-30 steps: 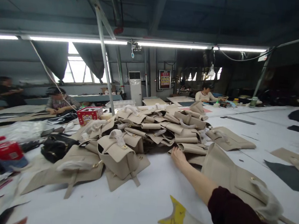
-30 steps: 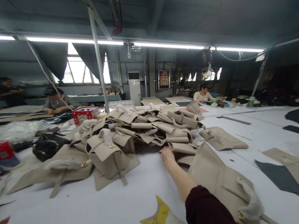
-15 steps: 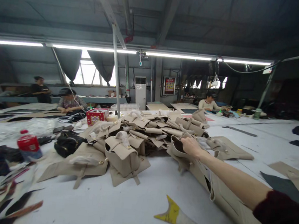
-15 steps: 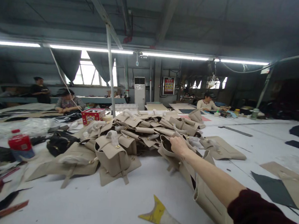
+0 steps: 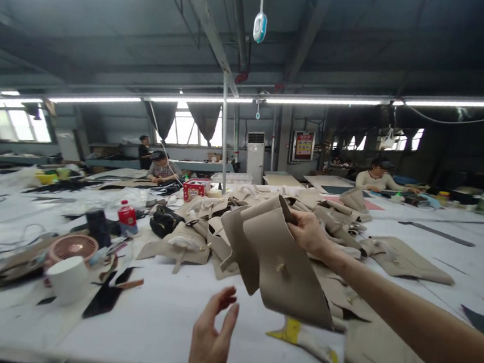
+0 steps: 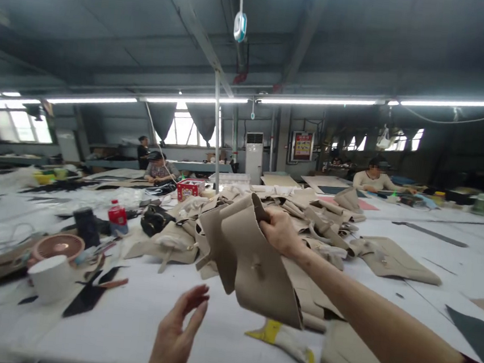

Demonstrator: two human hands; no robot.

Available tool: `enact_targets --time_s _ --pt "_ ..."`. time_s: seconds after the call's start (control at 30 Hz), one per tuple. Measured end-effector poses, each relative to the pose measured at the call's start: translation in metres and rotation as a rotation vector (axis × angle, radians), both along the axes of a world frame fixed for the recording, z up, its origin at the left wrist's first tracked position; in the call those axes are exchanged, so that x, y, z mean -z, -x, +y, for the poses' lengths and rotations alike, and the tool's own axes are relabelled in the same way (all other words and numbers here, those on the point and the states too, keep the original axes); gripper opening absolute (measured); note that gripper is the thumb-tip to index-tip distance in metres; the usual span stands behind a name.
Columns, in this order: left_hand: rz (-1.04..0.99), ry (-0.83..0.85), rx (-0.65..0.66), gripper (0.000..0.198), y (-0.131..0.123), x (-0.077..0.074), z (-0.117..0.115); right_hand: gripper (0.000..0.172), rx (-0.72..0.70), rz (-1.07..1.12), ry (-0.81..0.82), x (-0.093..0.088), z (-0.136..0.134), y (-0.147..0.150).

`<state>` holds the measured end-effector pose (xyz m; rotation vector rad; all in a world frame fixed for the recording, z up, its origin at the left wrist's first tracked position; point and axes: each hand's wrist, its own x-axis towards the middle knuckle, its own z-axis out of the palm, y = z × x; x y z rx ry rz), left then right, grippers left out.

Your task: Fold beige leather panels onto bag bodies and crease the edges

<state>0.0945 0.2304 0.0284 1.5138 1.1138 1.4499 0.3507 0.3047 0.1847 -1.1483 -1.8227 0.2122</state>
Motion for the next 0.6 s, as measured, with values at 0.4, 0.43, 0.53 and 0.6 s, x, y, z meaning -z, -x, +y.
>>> enact_targets --time_s 0.4,0.43,0.53,0.6 --pt "-0.370 0.250 0.071 0.043 0.020 -0.041 -0.098 0.015 -0.319 0.313 0.269 0.031 -0.153 0.066" --pt "-0.380 0.254 0.068 0.042 0.024 -0.039 -0.111 0.015 -0.329 0.348 0.294 0.037 -0.158 0.068" --pt "-0.604 0.429 0.280 0.046 0.031 -0.025 -0.139 0.017 -0.366 0.449 0.394 0.052 -0.177 0.082" --pt "-0.724 0.597 0.436 0.049 0.038 -0.010 -0.152 0.021 -0.438 0.490 0.480 0.061 -0.189 0.093"
